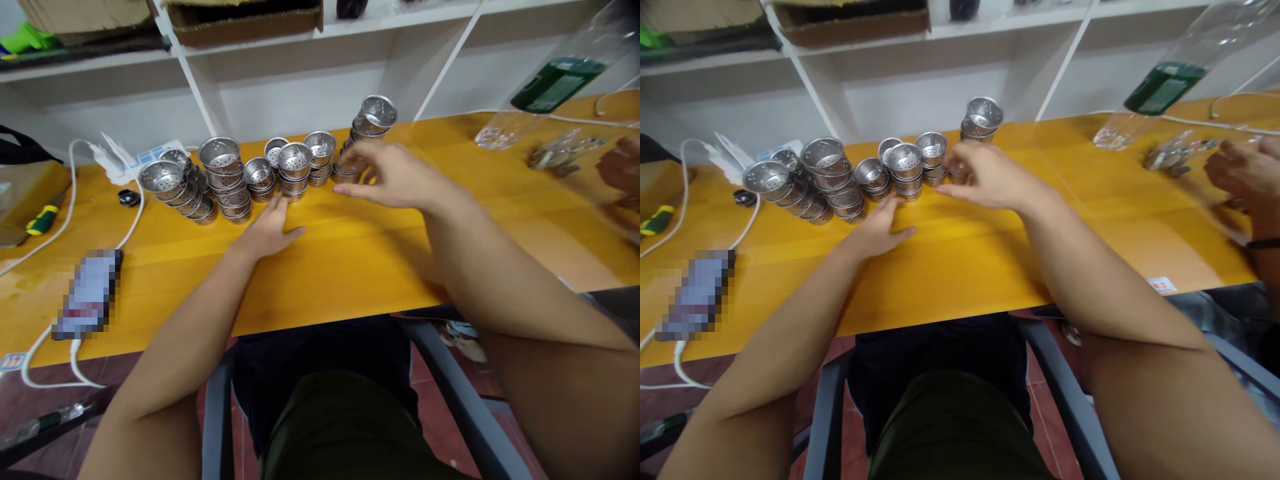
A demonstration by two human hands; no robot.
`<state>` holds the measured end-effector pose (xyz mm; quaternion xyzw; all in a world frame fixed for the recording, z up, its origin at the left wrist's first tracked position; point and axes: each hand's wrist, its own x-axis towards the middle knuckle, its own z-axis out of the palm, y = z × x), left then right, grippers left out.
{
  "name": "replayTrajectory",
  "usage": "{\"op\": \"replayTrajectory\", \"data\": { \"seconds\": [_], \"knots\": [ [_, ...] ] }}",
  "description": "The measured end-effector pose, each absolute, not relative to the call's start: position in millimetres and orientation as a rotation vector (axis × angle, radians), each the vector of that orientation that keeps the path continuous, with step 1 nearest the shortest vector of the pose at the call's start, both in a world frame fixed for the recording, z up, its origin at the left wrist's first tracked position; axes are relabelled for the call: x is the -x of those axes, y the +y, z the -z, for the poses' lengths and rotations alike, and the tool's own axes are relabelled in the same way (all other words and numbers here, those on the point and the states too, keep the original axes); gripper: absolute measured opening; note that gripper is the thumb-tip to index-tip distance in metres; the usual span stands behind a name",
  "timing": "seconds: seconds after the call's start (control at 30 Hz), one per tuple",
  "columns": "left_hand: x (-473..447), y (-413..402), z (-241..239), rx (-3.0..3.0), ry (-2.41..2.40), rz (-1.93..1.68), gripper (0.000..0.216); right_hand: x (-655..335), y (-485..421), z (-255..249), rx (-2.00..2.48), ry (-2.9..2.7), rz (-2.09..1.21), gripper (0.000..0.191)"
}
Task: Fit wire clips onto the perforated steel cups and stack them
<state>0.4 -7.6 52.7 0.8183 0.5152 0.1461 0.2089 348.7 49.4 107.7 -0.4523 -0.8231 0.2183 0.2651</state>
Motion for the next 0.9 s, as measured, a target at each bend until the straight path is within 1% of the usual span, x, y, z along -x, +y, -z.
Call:
{"op": "replayTrajectory", "data": {
  "seconds": [0.07, 0.1, 0.17, 0.27, 0.4, 0.57, 0.7, 0.8, 0.9],
  "knots": [
    [-6, -4, -42, -2.268, 1.387, -0.453, 0.08, -312, 51, -109, 1.063, -2.264, -0.508, 0.09],
    [-8, -2, -38, -2.268, 1.378, -0.464, 0.077, -298, 57, -106, 1.01, -2.313, -0.442, 0.092],
    [-11, 0, -33, -2.273, 1.368, -0.468, 0.073, -282, 73, -96, 0.963, -2.407, -0.314, 0.085],
    [-15, 1, -27, -2.279, 1.343, -0.444, 0.073, -281, 94, -78, 0.973, -2.425, -0.197, 0.071],
    [-19, 5, -22, -2.287, 1.314, -0.408, 0.073, -287, 102, -62, 1.009, -2.39, -0.155, 0.058],
    [-20, 17, -25, -2.292, 1.348, -0.358, 0.078, -280, 106, -55, 1.069, -2.426, -0.182, 0.04],
    [-16, 23, -31, -2.272, 1.421, -0.314, 0.08, -270, 121, -52, 1.102, -2.425, -0.149, 0.04],
    [-9, 15, -43, -2.287, 1.456, -0.272, 0.08, -264, 127, -51, 1.13, -2.417, -0.113, 0.045],
    [9, -7, -64, -2.333, 1.465, -0.147, 0.077, -262, 118, -52, 1.125, -2.379, -0.056, 0.052]
  ]
}}
